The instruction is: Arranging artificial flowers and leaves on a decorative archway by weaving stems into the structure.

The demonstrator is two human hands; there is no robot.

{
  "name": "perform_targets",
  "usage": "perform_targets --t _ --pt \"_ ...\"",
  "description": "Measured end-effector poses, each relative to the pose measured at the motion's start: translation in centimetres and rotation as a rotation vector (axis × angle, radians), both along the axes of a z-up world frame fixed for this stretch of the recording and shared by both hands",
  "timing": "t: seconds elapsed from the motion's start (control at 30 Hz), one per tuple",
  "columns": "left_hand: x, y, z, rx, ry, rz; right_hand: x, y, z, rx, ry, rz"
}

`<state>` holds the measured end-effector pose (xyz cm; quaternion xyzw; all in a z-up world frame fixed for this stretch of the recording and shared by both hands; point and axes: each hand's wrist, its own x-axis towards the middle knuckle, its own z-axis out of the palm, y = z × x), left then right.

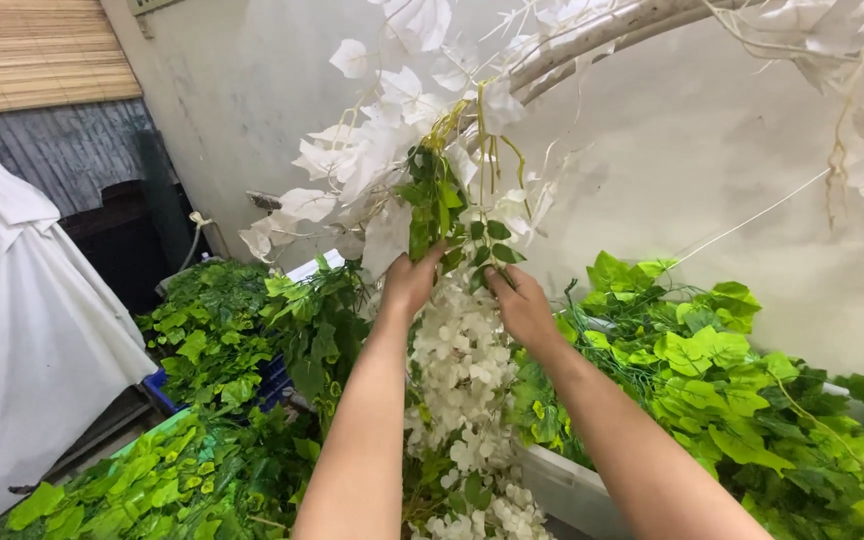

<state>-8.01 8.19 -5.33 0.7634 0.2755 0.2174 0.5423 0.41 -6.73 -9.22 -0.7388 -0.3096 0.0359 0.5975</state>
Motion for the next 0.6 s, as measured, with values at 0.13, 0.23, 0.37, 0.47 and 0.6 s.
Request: perform_targets --t 0.13,0.23,0.37,0.47,0.6 --pt "-1.4 -1.7 2.4 -0.024 -0.032 0.051 0.0 -1.2 0.1 0.081 -0.028 -0.031" --pt "1.0 0.5 0.6 0.025 0.066 -0.006 0.6 -1.7 0.1 0.056 -0.109 -0.050" --pt "3.0 0.7 -0.5 -0.048 0.098 -0.029 -0.2 -2.0 0.2 0.043 -0.215 -0.053" --pt "2.1 -2.3 1.7 -0.262 -0.001 -0.039 1.0 -1.2 -1.1 0.052 -0.135 0.015" --pt "1.3 -6.1 3.2 -0.470 -0.144 -0.115 0.9 -1.0 -1.0 0.061 0.028 0.029"
